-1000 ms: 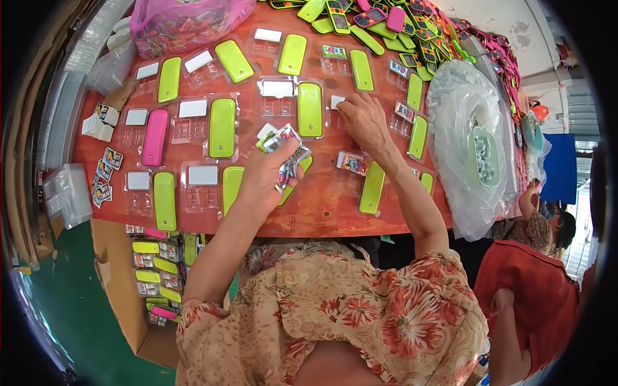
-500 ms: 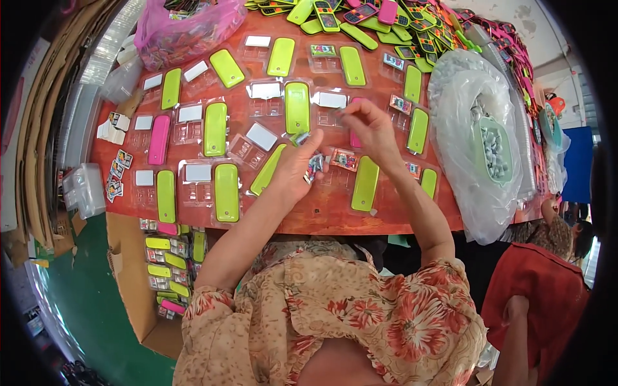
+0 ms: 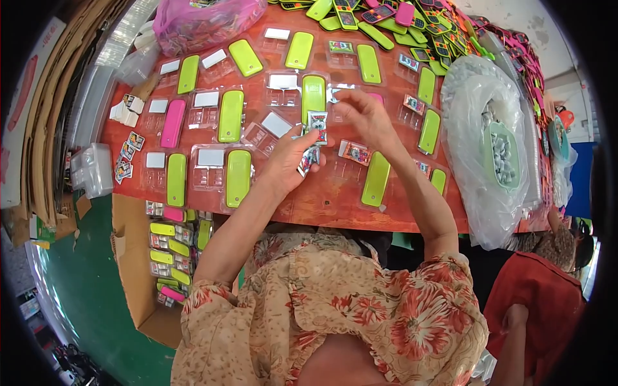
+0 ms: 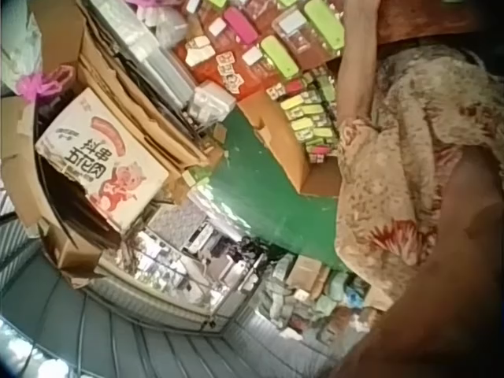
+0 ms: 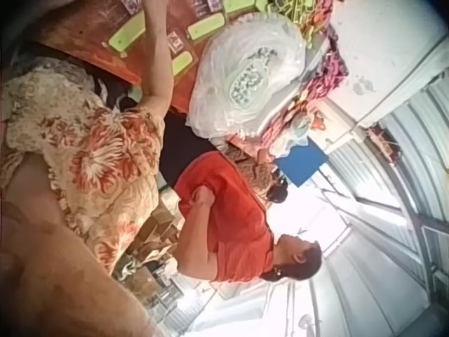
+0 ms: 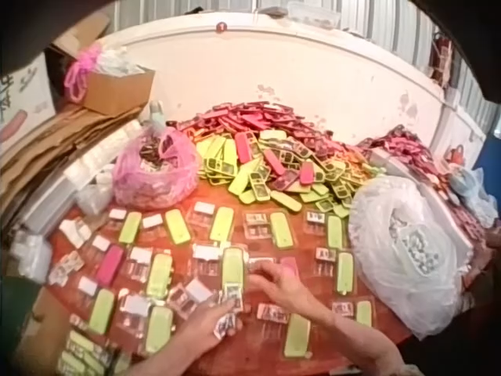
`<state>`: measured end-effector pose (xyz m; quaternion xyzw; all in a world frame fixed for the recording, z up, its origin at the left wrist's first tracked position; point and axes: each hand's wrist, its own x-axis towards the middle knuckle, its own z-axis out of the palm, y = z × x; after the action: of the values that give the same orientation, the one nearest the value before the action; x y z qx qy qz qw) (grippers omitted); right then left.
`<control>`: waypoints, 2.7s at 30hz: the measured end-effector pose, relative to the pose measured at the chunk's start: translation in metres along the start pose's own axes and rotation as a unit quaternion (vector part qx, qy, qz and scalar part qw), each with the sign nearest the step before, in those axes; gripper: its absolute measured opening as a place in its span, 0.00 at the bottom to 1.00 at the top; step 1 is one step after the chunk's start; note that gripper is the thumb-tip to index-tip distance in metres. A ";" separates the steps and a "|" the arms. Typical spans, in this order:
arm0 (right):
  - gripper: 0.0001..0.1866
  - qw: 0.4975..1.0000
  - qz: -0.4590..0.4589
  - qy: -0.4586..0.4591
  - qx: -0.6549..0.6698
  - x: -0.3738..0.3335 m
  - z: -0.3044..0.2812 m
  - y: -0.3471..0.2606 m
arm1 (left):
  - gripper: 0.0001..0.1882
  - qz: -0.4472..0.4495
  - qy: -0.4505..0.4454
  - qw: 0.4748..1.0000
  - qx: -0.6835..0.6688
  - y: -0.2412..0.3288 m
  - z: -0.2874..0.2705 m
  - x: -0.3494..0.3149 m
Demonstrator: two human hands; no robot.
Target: The recorder is assembling small plastic items by placing white components into clear windows on colorful plastic bases and then applying stickers.
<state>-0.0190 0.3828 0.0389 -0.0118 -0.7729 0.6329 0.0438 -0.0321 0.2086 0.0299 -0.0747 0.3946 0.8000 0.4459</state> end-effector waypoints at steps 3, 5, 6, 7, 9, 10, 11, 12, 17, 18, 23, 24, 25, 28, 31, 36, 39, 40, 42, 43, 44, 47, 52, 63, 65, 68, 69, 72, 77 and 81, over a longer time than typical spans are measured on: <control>0.10 0.996 0.059 -0.062 -0.007 -0.003 0.020 0.001 | 0.10 0.037 0.038 0.999 -0.006 -0.003 -0.002 0.011; 0.10 0.989 0.081 -0.014 0.122 0.005 0.028 -0.005 | 0.10 0.045 0.064 0.997 -0.029 0.002 0.002 0.016; 0.10 0.984 0.101 -0.005 0.146 0.010 0.029 -0.006 | 0.11 0.043 0.089 0.994 -0.050 0.008 0.004 0.017; 0.10 0.976 0.091 0.019 0.199 0.016 0.035 -0.007 | 0.11 0.039 0.084 0.993 -0.075 0.016 0.006 0.020; 0.09 0.989 -0.015 0.054 0.138 0.038 0.044 -0.001 | 0.10 0.083 0.098 0.990 -0.067 0.031 0.002 0.038; 0.08 0.985 -0.011 0.060 0.163 0.051 0.047 -0.003 | 0.10 0.117 0.101 0.985 -0.076 0.036 0.000 0.046; 0.09 0.985 0.034 0.045 0.164 0.058 0.045 -0.008 | 0.11 0.132 0.088 0.984 -0.075 0.040 -0.005 0.050; 0.09 0.983 0.079 0.031 0.163 0.066 0.040 -0.014 | 0.11 0.146 0.074 0.984 -0.074 0.047 -0.005 0.051; 0.13 0.987 0.071 0.058 0.133 0.102 0.039 -0.022 | 0.11 0.139 0.108 0.980 -0.090 0.068 -0.020 0.051; 0.13 0.989 0.062 0.062 0.120 0.113 0.036 -0.021 | 0.12 0.134 0.110 0.980 -0.100 0.072 -0.024 0.052; 0.06 0.901 -0.231 0.139 -0.339 0.184 0.031 0.006 | 0.12 0.121 0.127 0.980 -0.099 0.077 -0.040 0.045; 0.06 0.849 -0.312 0.135 -0.404 0.196 0.034 0.017 | 0.12 0.103 0.138 0.979 -0.113 0.079 -0.042 0.043; 0.05 0.842 -0.276 0.113 -0.449 0.203 0.039 0.023 | 0.12 0.084 0.149 0.977 -0.127 0.080 -0.044 0.041; 0.05 0.806 -0.255 0.062 -0.531 0.208 0.058 0.035 | 0.11 0.101 0.166 0.974 -0.120 0.081 -0.049 0.037; 0.05 0.779 -0.264 0.072 -0.564 0.206 0.061 0.037 | 0.09 0.120 0.178 0.970 -0.116 0.082 -0.049 0.035; 0.10 0.902 -0.164 0.003 -0.398 0.179 0.058 0.008 | 0.10 0.116 0.165 0.973 -0.114 0.080 -0.049 0.035; 0.10 0.986 -0.002 -0.168 -0.001 0.150 0.062 -0.002 | 0.10 0.106 0.164 0.978 -0.072 0.079 -0.047 0.038; 0.09 0.974 0.005 -0.228 0.012 0.143 0.063 -0.009 | 0.11 0.113 0.147 0.981 -0.062 0.081 -0.045 0.035; 0.08 0.955 -0.048 -0.286 -0.068 0.138 0.060 -0.012 | 0.11 0.124 0.136 0.982 -0.034 0.076 -0.047 0.038; 0.07 0.955 -0.072 -0.267 -0.111 0.135 0.056 -0.012 | 0.12 0.138 0.123 0.983 -0.005 0.075 -0.047 0.038; 0.07 0.952 -0.096 -0.248 -0.153 0.131 0.054 -0.013 | 0.11 0.130 0.119 0.984 -0.010 0.075 -0.048 0.037; 0.05 0.967 -0.054 -0.167 -0.183 0.127 0.047 -0.010 | 0.07 0.106 0.135 0.980 -0.105 0.078 -0.058 0.032; 0.06 0.902 -0.138 0.003 -0.409 0.111 0.047 0.011 | 0.06 0.123 0.119 0.970 -0.175 0.078 -0.062 0.020; 0.14 0.966 -0.152 -0.125 -0.166 0.058 0.086 -0.032 | 0.08 0.135 0.164 0.954 -0.211 0.066 -0.053 0.028; 0.16 0.920 -0.256 -0.148 -0.259 0.056 0.088 -0.030 | 0.09 0.131 0.139 0.957 -0.220 0.070 -0.053 0.028; 0.17 0.882 -0.296 -0.183 -0.319 0.063 0.082 -0.028 | 0.09 0.126 0.117 0.958 -0.229 0.074 -0.056 0.026; 0.15 0.877 -0.305 -0.174 -0.329 0.065 0.084 -0.029 | 0.08 0.125 0.103 0.958 -0.236 0.075 -0.060 0.027; 0.10 0.868 -0.331 -0.128 -0.346 0.063 0.086 -0.028 | 0.08 0.127 0.133 0.953 -0.241 0.075 -0.062 0.026; 0.04 0.823 -0.365 0.011 -0.435 0.048 0.077 -0.046 | 0.10 0.116 0.097 0.965 -0.212 0.074 -0.070 0.015; 0.11 0.798 -0.289 -0.039 -0.528 0.031 0.080 -0.023 | 0.12 0.199 0.146 0.956 -0.157 0.070 -0.081 0.009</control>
<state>-0.0557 0.3028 0.0471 0.2159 -0.9556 0.0850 0.1816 -0.1100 0.1378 0.0106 -0.1799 0.3322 0.9045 0.1980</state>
